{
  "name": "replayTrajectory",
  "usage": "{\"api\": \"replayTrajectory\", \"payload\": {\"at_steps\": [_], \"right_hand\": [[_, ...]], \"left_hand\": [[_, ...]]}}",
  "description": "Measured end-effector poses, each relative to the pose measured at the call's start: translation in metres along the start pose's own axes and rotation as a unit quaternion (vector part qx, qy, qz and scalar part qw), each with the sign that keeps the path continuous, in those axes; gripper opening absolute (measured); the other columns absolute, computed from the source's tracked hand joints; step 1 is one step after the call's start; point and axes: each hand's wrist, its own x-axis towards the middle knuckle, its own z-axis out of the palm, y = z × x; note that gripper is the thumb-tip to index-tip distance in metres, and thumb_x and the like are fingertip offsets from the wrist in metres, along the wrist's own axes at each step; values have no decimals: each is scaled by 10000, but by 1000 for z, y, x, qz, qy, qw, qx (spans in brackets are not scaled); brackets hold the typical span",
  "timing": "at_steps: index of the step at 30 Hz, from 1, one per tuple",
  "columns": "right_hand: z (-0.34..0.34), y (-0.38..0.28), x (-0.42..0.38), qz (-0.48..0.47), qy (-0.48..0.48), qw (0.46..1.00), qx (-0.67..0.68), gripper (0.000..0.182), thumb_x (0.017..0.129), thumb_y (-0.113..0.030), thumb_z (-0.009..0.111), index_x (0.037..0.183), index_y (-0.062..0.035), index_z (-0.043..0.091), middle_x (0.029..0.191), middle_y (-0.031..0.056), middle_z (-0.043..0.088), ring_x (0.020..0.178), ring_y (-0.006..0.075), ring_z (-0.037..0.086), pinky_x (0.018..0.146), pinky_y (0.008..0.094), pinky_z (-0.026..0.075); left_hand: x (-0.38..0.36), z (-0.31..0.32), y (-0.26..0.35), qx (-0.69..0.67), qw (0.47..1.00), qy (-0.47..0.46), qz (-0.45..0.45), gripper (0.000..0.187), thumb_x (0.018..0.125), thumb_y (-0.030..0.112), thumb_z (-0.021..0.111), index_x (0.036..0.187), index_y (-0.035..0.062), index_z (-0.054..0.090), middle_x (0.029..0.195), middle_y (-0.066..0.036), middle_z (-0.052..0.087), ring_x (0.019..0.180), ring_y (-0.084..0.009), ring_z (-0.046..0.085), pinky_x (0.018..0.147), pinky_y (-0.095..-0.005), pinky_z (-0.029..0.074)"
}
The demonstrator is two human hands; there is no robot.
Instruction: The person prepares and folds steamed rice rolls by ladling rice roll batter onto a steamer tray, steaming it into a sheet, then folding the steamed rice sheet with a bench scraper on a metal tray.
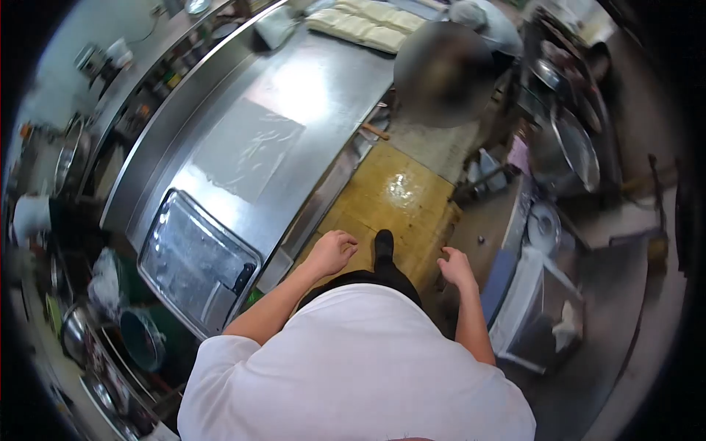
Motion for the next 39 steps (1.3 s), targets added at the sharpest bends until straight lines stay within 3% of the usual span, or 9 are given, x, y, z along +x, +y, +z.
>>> {"api": "replayTrajectory", "payload": {"at_steps": [8,18,20,25,27,34,39], "right_hand": [[-28,-71,169,-179,-117,976,-38,491,862,-193,665,1295,35,624,1290,280,630,1225,409,593,1070,437,459],[-42,-214,282,-323,-199,921,-89,435,876,-158,631,1261,44,637,1221,276,664,1164,410,631,1009,444,498],[-26,-243,294,-390,-183,901,-53,404,887,-144,637,1243,47,651,1158,251,702,1029,358,703,904,402,543],[6,-331,288,-421,-228,877,-34,375,895,-123,627,1223,57,654,1137,253,705,1012,366,704,900,403,544],[21,-355,292,-431,-238,869,-33,348,894,-96,619,1202,61,659,1120,262,702,990,379,704,894,422,544],[36,-429,279,-441,-250,860,-68,339,892,-89,629,1192,64,666,1110,251,710,956,346,718,867,402,560],[40,-447,287,-414,-252,871,-75,335,890,-89,639,1186,63,671,1120,251,708,956,341,719,865,401,560]], "left_hand": [[28,-12,-1,-1,976,130,-176,218,895,219,694,1025,53,750,1109,-181,696,1101,-371,627,959,-439,506],[53,-40,-4,-67,908,302,-282,202,901,182,702,1041,38,731,1083,-162,706,1060,-346,652,936,-409,511],[46,-56,-14,-65,886,339,-310,194,897,169,706,1033,34,734,1068,-167,713,1030,-339,666,913,-399,521],[30,-114,-99,-62,836,426,-341,208,895,205,709,1009,36,750,1002,-159,737,952,-307,700,850,-388,537],[29,-154,-143,-78,791,465,-391,237,883,260,703,1000,64,765,974,-161,743,918,-343,707,834,-417,547],[43,-289,-272,5,736,497,-460,264,888,302,695,1007,80,774,904,-171,744,875,-347,712,812,-434,553],[63,-328,-329,34,697,505,-508,260,871,331,735,1025,129,792,1110,-141,707,1082,-329,645,940,-430,522]]}}
